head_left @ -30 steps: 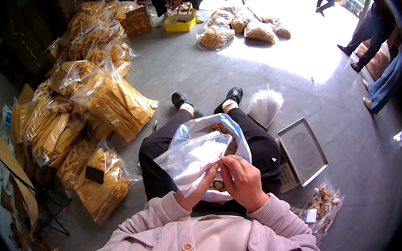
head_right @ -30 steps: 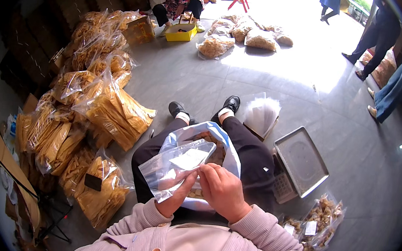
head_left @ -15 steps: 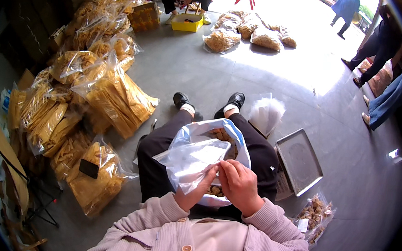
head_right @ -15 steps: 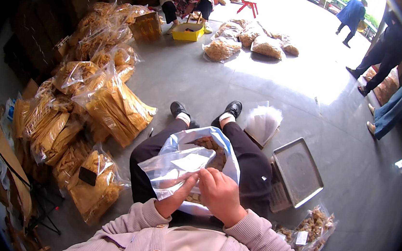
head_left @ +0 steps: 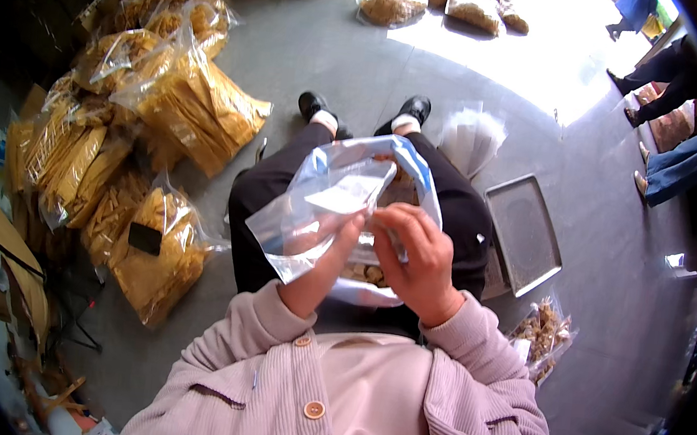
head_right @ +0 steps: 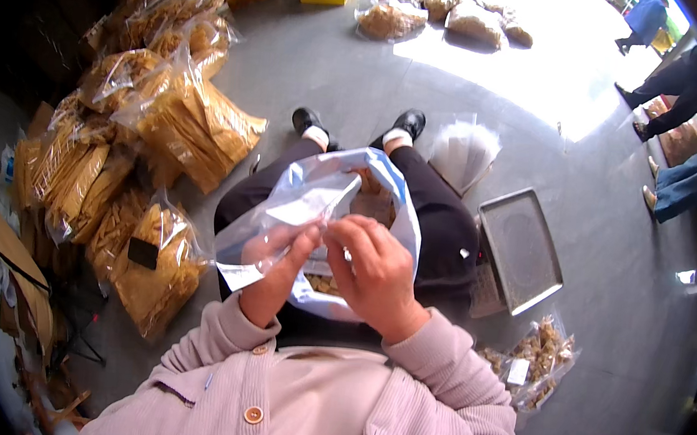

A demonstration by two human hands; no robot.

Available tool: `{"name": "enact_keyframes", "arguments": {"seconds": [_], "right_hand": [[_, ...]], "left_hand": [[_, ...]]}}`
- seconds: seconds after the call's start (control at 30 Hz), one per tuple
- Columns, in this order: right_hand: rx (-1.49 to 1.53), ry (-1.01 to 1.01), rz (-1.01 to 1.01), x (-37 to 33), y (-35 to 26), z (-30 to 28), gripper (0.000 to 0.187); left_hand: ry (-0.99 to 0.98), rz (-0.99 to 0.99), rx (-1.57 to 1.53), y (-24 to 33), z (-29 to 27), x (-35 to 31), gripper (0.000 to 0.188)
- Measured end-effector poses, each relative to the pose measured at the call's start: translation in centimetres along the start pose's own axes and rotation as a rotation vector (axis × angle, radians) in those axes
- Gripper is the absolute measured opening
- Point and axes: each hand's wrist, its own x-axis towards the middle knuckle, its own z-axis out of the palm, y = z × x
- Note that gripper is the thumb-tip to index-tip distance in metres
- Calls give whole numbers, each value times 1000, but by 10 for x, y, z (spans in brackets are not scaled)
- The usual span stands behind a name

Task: The person scoops dried snack pieces from a large bag into small clear plastic bags, seals them, and places them on a digital scale. The process is repeated for multiple bags.

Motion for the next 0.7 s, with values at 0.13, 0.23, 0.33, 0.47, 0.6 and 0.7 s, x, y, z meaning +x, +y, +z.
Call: {"name": "enact_keyframes", "arguments": {"seconds": [0.13,0.23,0.33,0.47,0.6,0.7], "right_hand": [[-60,-10,30,-5,3,-1,21],[-106,-14,44,-5,1,-1,16],[-140,-21,55,-6,3,-4,14],[-178,-51,50,-8,3,-7,12],[-197,-123,64,-9,2,-9,10],[-193,-153,57,-10,1,-9,10]], "left_hand": [[-73,34,72,-2,7,-2,22],[-46,68,114,-14,12,-1,21],[-50,104,147,-16,15,-1,21],[-68,184,185,-13,18,-1,20],[-103,242,259,-9,16,-1,20],[-101,240,265,-8,15,-4,20]]}}
